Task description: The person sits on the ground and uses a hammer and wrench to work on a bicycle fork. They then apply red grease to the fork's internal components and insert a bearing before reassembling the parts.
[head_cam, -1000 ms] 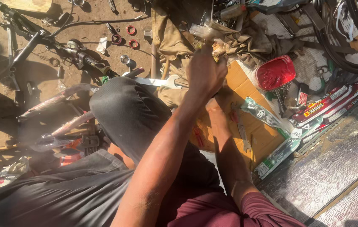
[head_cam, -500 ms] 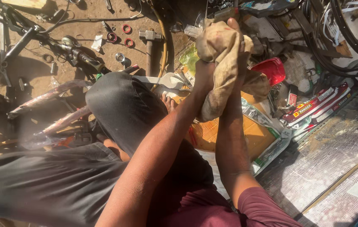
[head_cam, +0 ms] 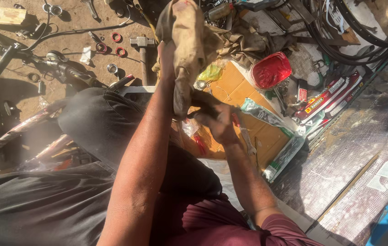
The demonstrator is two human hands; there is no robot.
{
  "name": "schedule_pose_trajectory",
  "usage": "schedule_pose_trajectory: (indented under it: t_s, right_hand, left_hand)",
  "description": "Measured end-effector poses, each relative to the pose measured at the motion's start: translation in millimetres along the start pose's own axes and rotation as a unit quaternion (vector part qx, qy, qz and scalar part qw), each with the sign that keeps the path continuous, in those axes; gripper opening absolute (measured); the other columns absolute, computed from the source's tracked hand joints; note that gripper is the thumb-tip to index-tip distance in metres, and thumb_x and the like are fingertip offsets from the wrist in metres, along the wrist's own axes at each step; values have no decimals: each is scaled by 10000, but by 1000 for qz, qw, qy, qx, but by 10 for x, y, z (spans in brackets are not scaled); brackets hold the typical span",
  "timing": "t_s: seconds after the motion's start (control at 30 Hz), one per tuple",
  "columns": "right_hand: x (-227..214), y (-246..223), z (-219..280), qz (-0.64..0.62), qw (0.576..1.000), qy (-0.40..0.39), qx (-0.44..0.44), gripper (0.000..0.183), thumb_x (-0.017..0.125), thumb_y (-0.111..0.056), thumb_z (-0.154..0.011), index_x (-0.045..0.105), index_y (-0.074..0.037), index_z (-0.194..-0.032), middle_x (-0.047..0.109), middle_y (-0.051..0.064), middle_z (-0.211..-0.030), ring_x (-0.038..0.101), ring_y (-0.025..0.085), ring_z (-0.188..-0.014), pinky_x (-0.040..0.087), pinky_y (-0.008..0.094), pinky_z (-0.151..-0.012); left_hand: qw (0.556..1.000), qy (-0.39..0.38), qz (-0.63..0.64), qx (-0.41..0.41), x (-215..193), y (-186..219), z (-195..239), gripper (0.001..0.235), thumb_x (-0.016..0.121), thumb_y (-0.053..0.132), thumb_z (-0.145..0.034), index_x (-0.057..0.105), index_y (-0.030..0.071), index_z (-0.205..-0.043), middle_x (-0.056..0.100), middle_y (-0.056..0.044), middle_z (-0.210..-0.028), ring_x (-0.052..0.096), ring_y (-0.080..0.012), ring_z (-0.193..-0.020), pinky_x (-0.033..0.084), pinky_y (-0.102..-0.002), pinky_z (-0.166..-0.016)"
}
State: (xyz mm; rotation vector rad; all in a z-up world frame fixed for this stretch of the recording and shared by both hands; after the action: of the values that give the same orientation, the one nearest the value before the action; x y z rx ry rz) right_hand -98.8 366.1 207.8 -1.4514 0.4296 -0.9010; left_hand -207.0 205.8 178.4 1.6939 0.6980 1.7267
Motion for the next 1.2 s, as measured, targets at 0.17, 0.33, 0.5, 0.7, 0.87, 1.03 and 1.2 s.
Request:
schedule_pose_trajectory:
  t_s: [0.17,0.33,0.5,0.7,0.87,1.03,1.2]
  right_hand:
    - [-911,330,-348,99,986,135,9,782,682,-378,-987,423,99,-1551,521,323,-1495,518,434,-1396,469,544,-1125]
    - [-1136,459,-882,353,931,92,-20,679,596,-342,-1045,417,87,-1539,517,291,-1487,495,389,-1379,434,481,-1135]
    - [-713,606,-907,370,922,52,-100,580,511,-307,-1103,411,76,-1527,512,258,-1479,473,345,-1363,400,418,-1145]
    - [-174,400,-796,194,975,69,-77,487,444,-354,-1137,498,55,-1397,591,206,-1313,543,278,-1221,433,366,-1088]
    - [-148,354,-750,213,968,115,-60,527,385,-433,-1123,520,35,-1323,639,186,-1209,598,252,-1130,473,363,-1010]
    - [-178,401,-678,141,981,121,-63,600,380,-456,-1136,483,64,-1417,609,225,-1303,571,271,-1203,468,374,-1045]
    - [-15,72,-406,265,951,77,-138,570,453,-351,-1150,370,44,-1553,650,245,-1364,643,306,-1288,504,356,-1065]
  left_hand:
    - [984,-166,-67,-6,842,-48,443,516,726,186,-969,572,-27,-1413,610,-193,-1439,582,-237,-1318,463,-347,-1149]
    - [871,3,-458,180,547,-124,386,400,741,195,-962,681,-24,-1292,683,-156,-1329,644,-243,-1235,503,-356,-1087]
    - [889,183,-403,118,-198,-507,150,405,713,210,-974,667,-32,-1296,686,-165,-1312,661,-245,-1207,521,-358,-1062]
    - [938,258,-207,98,-624,-641,95,414,680,227,-988,650,-42,-1301,689,-176,-1292,681,-248,-1173,542,-360,-1032]
    - [947,261,-164,92,-616,-676,44,422,651,241,-1000,636,-50,-1306,691,-185,-1275,698,-251,-1146,560,-362,-1007]
    - [952,264,-129,89,-573,-763,-30,433,623,255,-1012,622,-59,-1310,694,-194,-1259,715,-253,-1118,577,-364,-982]
    - [954,263,-61,129,-751,-806,-200,445,595,269,-1024,607,-67,-1315,696,-203,-1242,732,-256,-1090,595,-366,-957]
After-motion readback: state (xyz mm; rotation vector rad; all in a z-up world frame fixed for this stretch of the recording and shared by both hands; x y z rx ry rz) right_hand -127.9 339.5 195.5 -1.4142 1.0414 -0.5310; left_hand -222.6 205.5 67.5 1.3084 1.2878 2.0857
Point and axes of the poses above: each hand's wrist, its own z-axis away from the middle knuckle, its own x-axis out of the palm, y = z × x, the point moved 4 cm from there along -z, towards the middle knuckle
